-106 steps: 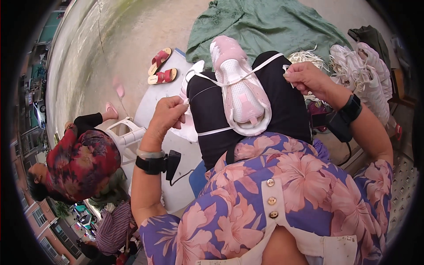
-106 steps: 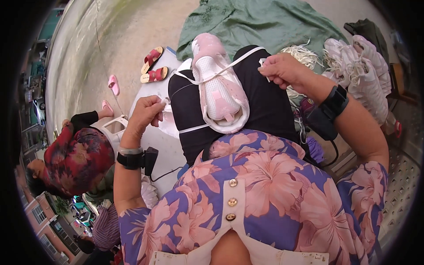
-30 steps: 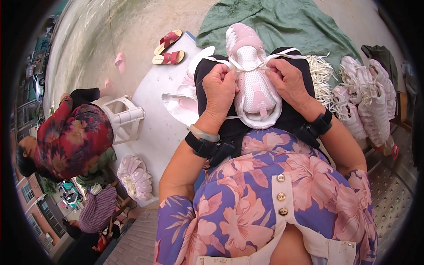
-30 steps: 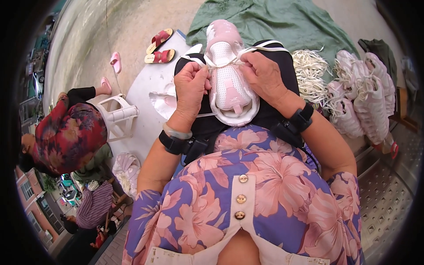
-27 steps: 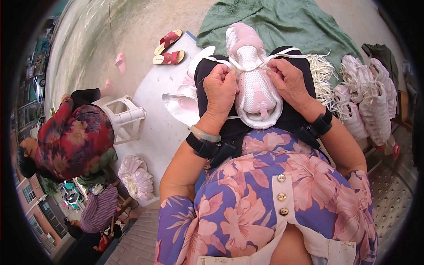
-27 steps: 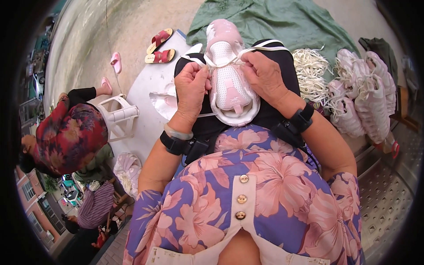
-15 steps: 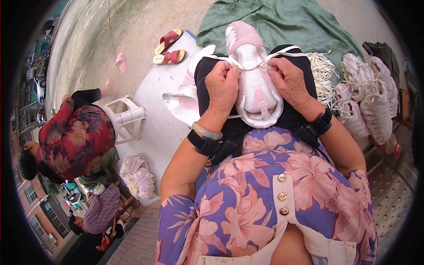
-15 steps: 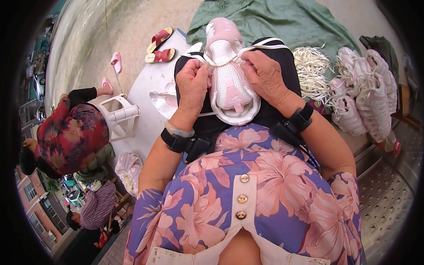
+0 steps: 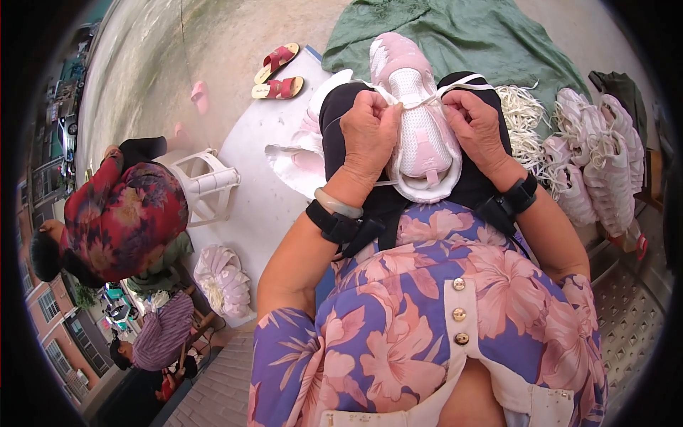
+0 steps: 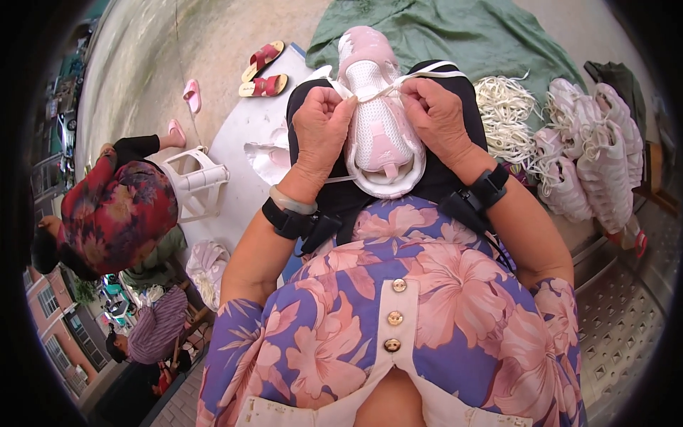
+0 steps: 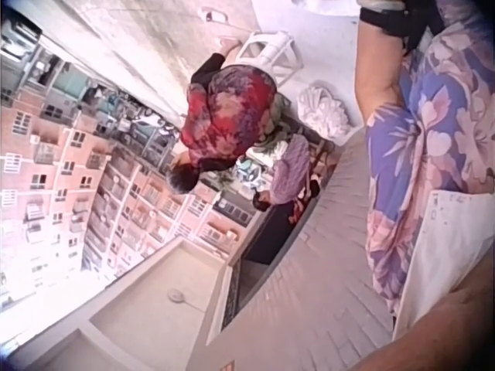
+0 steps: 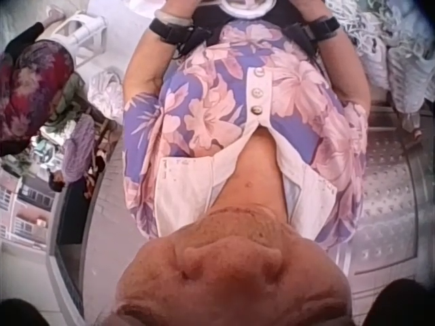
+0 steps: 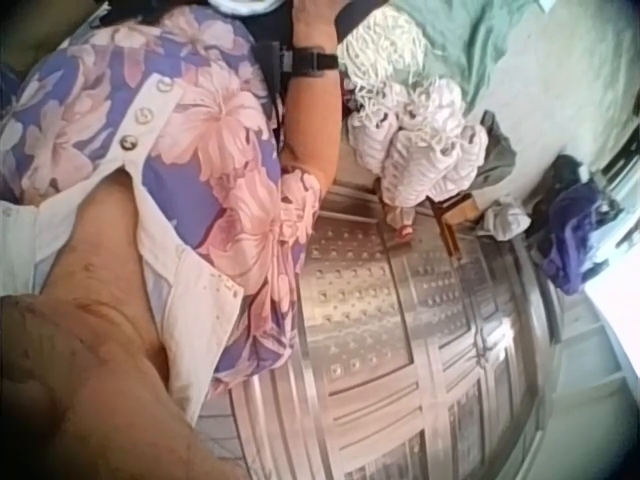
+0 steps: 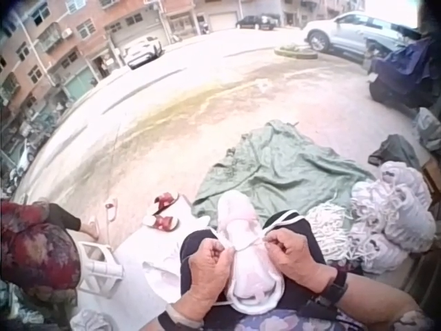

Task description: Lacing the shoelaces through the eyelets of a shoe upper.

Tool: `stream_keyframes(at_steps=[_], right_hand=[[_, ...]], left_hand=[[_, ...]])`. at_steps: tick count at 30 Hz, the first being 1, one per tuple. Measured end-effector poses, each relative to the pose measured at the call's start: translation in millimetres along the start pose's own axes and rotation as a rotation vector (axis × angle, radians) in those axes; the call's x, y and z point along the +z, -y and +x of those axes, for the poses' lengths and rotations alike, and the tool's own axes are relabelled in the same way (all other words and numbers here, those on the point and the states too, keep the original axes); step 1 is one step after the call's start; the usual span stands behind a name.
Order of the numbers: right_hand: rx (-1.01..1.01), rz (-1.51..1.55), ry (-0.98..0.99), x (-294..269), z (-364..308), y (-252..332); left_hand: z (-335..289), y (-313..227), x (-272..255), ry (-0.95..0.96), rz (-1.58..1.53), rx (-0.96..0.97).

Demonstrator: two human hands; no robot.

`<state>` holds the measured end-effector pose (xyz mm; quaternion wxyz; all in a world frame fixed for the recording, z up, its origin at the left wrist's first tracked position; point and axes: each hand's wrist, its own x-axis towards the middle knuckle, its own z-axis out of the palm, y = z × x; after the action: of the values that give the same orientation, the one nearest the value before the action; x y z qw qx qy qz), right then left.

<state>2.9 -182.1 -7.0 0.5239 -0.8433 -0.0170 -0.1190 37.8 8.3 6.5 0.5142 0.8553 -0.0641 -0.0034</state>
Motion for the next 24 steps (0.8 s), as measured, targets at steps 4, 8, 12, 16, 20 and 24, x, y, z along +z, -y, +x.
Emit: stream_keyframes(at_steps=[4,8,12,16,20,24], right_hand=[[0.129,0.14,-0.025,-9,2,6],[-0.243,-0.014,0.03,0,9,32],[-0.444,-0.376,0.128,19,11,41],[-0.426,-0.516,0.139,31,7,39],[-0.458,-0.543,0.091,36,6,33],[-0.436,-0.536,0.046,38,6,30]], left_hand=[[-13,-15,-8,0.05,0.113,0.081],[-18,-10,-11,0.073,0.269,0.413],[-20,-13,-14,0.14,0.324,0.325],[-17,-12,-16,0.166,0.317,0.272],[-13,-7,-17,0.17,0.263,0.309],[-10,-1,-18,0.212,0.153,0.309]])
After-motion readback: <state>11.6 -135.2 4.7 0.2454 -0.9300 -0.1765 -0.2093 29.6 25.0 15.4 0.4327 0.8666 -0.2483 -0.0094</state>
